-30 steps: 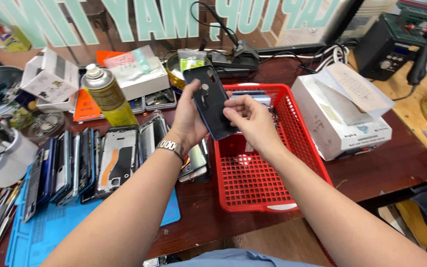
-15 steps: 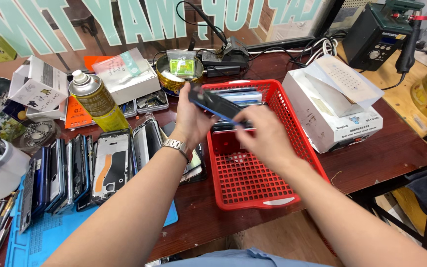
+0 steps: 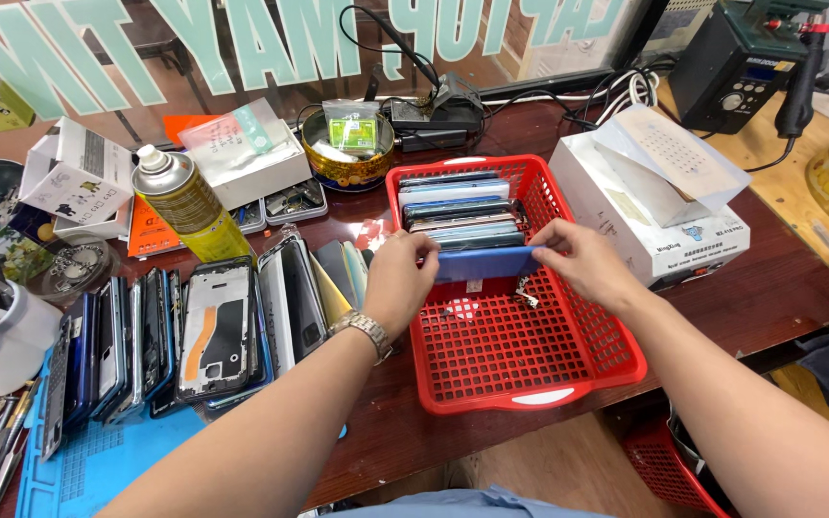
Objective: The person picks up various smartphones from a cluttered workbench, briefly turns them over to view the back, and places them into a red plastic basket. The person handles multiple phones of different colors and models one at a time, stacking them in the basket.
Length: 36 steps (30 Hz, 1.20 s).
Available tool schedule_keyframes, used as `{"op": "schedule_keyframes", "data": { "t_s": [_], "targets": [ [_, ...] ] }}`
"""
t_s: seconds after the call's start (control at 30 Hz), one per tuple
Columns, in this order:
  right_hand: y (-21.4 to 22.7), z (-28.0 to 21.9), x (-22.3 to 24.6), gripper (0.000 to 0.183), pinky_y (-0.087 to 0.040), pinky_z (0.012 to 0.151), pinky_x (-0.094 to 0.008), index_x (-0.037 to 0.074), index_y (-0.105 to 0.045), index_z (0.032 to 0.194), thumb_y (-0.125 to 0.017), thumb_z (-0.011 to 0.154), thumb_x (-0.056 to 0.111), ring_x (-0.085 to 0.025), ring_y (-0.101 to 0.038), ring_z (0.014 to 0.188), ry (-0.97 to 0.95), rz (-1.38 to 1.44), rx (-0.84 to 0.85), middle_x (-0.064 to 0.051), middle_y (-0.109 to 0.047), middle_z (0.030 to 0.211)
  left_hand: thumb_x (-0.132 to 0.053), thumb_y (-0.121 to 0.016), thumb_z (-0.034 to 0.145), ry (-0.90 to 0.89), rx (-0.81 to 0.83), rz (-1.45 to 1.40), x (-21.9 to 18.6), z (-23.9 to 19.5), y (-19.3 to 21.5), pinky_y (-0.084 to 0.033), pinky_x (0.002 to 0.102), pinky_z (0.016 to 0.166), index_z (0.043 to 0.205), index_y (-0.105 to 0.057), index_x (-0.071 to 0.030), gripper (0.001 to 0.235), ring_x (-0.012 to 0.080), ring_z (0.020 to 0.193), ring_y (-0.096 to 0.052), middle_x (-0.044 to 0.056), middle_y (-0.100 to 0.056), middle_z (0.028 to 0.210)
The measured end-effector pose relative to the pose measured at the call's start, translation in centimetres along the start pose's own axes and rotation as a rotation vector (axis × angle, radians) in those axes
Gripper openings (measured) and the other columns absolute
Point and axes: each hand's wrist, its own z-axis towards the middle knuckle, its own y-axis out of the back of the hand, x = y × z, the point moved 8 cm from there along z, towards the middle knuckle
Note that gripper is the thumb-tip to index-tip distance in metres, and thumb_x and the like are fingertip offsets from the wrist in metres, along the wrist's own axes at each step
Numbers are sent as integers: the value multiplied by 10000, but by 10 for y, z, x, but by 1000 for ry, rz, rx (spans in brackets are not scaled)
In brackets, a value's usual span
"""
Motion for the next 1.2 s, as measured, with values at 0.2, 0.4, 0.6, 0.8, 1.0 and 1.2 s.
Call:
{"op": "schedule_keyframes", "data": {
  "t_s": [0.2, 0.4, 0.6, 0.8, 1.0, 1.2],
  "targets": [
    [-30, 20, -29, 183, -571, 874, -354, 47, -716, 1039, -729, 913, 180, -208, -694, 950, 25, -20, -22, -98, -671, 1051, -100, -761, 749, -117, 85, 426, -3, 0, -22, -409, 464, 1004, 847, -793, -104, 103, 325, 1106, -551, 115, -648, 1047],
    [-54, 7, -41, 300, -589, 923, -368, 34, -621, 1170, -719, 911, 148, -258, -693, 1053, 12, 53, -201, -163, -603, 1201, -6, -712, 740, -229, 18, 622, -8, 6, -33, -276, 505, 1144, 835, -758, -119, 155, 316, 1288, -469, 122, -588, 1276],
    [-52, -3, -31, 695, -470, 1008, -460, 47, -381, 1442, -698, 825, 7, -357, -565, 1201, 4, 19, -349, -235, -518, 1330, -72, -771, 684, -153, 85, 549, -4, 6, -31, -245, 504, 1162, 947, -705, -98, 272, 328, 1344, -419, 128, -551, 1319],
    [-39, 18, 44, 515, -528, 947, -422, 19, -474, 1406, -622, 912, 5, -317, -639, 1170, 301, 118, -515, -204, -620, 1282, -145, -783, 735, -121, -140, 478, -1, -11, 12, -273, 552, 1102, 944, -701, -101, 228, 372, 1324, -430, 168, -553, 1299],
    [-142, 50, 122, 323, -589, 735, -321, 26, -563, 1304, -590, 989, 88, -186, -711, 843, 290, 492, -27, -117, -701, 1030, -151, -751, 760, 44, -336, 376, 40, -33, 85, -358, 534, 1039, 949, -723, -98, 198, 357, 1247, -486, 150, -597, 1239],
    [-254, 44, 157, 292, -613, 822, -290, -31, -642, 1244, -588, 987, 97, -162, -750, 905, 162, 571, 402, -126, -759, 1069, -179, -694, 841, 369, -449, 343, 118, -68, 174, -452, 488, 1001, 991, -740, -122, 167, 381, 1128, -583, 176, -666, 1094]
  ]
}}
